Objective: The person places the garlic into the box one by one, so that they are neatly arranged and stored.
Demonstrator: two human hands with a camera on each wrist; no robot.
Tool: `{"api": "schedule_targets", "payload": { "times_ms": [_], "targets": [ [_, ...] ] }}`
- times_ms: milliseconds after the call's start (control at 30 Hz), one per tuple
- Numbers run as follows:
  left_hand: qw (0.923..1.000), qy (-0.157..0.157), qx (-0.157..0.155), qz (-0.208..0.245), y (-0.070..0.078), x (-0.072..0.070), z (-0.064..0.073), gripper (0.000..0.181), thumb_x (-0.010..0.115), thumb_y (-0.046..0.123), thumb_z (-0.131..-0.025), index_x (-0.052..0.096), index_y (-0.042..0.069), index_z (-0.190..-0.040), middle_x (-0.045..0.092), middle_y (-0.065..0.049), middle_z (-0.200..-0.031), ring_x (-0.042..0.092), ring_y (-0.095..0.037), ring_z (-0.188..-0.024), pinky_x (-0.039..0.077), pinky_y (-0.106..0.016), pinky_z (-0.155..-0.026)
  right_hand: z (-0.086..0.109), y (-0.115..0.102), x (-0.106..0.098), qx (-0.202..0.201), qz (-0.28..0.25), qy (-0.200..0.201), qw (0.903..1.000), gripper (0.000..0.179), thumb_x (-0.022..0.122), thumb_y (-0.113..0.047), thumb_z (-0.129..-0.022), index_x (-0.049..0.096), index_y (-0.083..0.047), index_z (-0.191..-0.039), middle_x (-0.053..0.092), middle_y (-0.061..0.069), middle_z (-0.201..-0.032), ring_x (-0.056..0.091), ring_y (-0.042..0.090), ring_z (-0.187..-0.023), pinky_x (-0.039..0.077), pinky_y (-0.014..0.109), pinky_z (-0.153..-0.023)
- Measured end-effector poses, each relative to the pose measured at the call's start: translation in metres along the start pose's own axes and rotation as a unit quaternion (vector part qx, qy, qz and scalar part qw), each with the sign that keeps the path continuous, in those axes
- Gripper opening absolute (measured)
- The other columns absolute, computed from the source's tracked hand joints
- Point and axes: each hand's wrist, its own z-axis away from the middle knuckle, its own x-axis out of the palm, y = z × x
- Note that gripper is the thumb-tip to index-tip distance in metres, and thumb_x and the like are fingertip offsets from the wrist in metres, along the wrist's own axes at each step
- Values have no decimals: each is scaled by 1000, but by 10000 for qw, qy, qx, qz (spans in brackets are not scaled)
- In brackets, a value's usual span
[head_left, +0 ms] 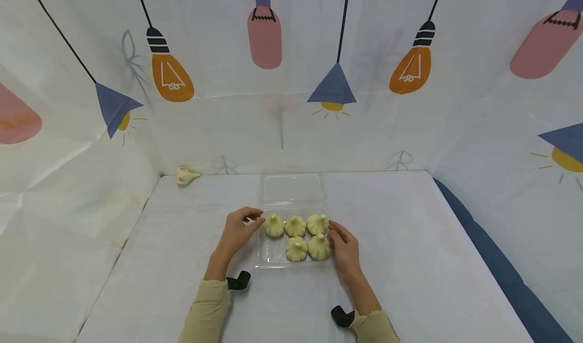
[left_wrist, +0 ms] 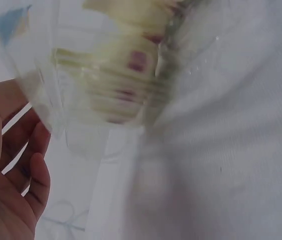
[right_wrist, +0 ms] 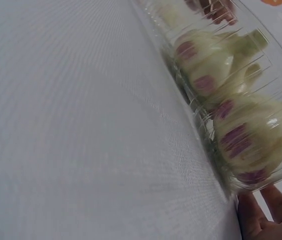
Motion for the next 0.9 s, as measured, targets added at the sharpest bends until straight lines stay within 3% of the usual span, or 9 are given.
{"api": "schedule_targets", "payload": {
  "times_ms": [200,533,700,900],
  "targets": [
    [9988,-39,-251,-417,-9,-12,7,16,76,9,-85,73,5,-100,71,0,-91,64,-15,-79,52,-40,-67,11,-18,1,-76,108,-75,9999,33,51,-8,-101,57,4,-131,54,24,-133,55,34,-112,50,37,-84],
    [9944,-239,-601,-839,-33,-43,11,17,76,12,-85,74,6,-101,71,-3,-92,65,-17,-78,51,-41,-70,-6,11,-1,18,1,-2,10000,35,51,-14,-102,56,-4,-135,54,18,-135,55,28,-111,49,30,-84],
    [9890,-303,-911,-1124,-50,-65,6,19,76,15,-86,74,6,-103,70,-4,-89,65,-20,-80,52,-42,-74,-7,14,-1,-70,45,66,9999,34,51,-15,-101,58,-5,-133,56,17,-133,55,28,-111,48,27,-83],
    [9863,-361,-988,-1274,-66,-93,-2,22,74,17,-88,73,4,-106,70,-7,-91,65,-26,-85,52,-45,-74,-7,14,0,-110,156,130,9997,33,51,-13,-101,59,-5,-132,57,16,-132,55,26,-114,47,27,-86]
  ]
}}
